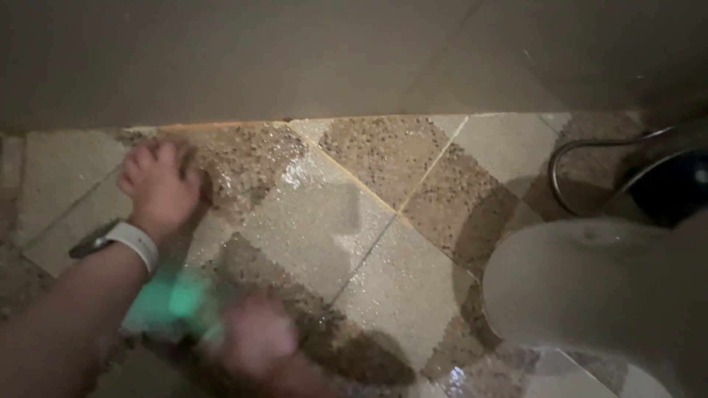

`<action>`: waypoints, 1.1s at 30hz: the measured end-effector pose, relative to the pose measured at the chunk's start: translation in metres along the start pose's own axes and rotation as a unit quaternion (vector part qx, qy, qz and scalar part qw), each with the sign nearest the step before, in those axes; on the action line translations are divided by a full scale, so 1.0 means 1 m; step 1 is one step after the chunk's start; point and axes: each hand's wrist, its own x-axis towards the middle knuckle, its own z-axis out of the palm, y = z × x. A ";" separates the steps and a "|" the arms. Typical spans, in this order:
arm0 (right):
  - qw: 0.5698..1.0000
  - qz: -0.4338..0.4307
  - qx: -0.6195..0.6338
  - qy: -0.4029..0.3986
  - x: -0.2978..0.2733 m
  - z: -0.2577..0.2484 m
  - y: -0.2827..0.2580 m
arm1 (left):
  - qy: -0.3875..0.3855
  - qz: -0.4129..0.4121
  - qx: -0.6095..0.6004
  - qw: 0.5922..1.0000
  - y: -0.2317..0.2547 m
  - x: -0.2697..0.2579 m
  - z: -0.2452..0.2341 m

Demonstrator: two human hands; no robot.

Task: Cleaning a toilet bowl with a brush and sprayer, then scrubbing the bathroom floor with a sponge.

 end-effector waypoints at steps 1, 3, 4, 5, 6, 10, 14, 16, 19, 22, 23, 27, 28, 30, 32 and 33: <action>0.967 -0.153 -0.147 -0.138 -0.031 0.067 0.014 | 0.008 -0.007 -0.041 0.999 0.010 -0.001 -0.008; 0.976 -0.124 -0.114 -0.142 -0.014 -0.020 0.002 | 0.001 -0.027 -0.053 0.998 0.019 0.007 -0.010; 0.981 -0.090 -0.072 -0.159 -0.016 -0.064 -0.006 | -0.018 -0.058 -0.063 0.996 0.023 0.001 -0.009; 0.980 -0.088 -0.073 -0.162 -0.005 -0.101 0.029 | -0.021 -0.060 -0.065 0.996 0.030 -0.004 -0.014; 0.990 0.124 -0.049 -0.047 0.000 -0.139 0.065 | -0.062 -0.065 -0.048 0.995 0.035 -0.006 -0.020; 0.880 0.296 -0.014 0.372 -0.003 -0.291 0.232 | -0.153 -0.082 -0.056 0.983 0.061 -0.025 -0.059; 0.816 0.310 0.080 0.482 0.038 -0.274 0.218 | -0.146 -0.076 -0.022 0.986 0.037 -0.010 -0.041; 0.874 0.331 0.151 0.323 0.050 -0.259 0.041 | -0.073 -0.093 -0.029 0.993 0.015 0.001 -0.008; 0.977 0.127 -0.026 0.166 0.088 -0.095 0.035 | 0.010 0.015 0.000 1.000 0.022 -0.004 -0.008; 0.978 0.135 -0.130 -0.096 0.096 -0.135 -0.053 | 0.142 0.115 0.029 0.983 0.026 0.006 0.001; 0.977 0.136 -0.130 -0.097 0.085 -0.167 -0.048 | 0.141 0.114 0.029 0.983 0.043 -0.001 -0.010; 0.907 0.377 0.113 0.150 0.057 -0.285 0.041 | -0.097 0.058 0.044 0.993 0.060 -0.020 -0.027; 0.903 0.375 -0.043 0.204 0.055 -0.315 0.081 | -0.148 0.079 0.080 0.983 0.057 -0.017 -0.022; 0.866 0.378 -0.092 0.314 0.058 -0.320 0.284 | -0.187 0.056 0.051 0.979 0.073 -0.028 -0.024; 0.813 0.378 -0.138 0.421 0.059 -0.336 0.319 | -0.227 0.036 0.025 0.973 0.084 -0.030 -0.016; 0.837 0.364 -0.102 0.396 0.066 -0.328 0.267 | -0.238 0.030 0.020 0.971 0.088 -0.027 -0.006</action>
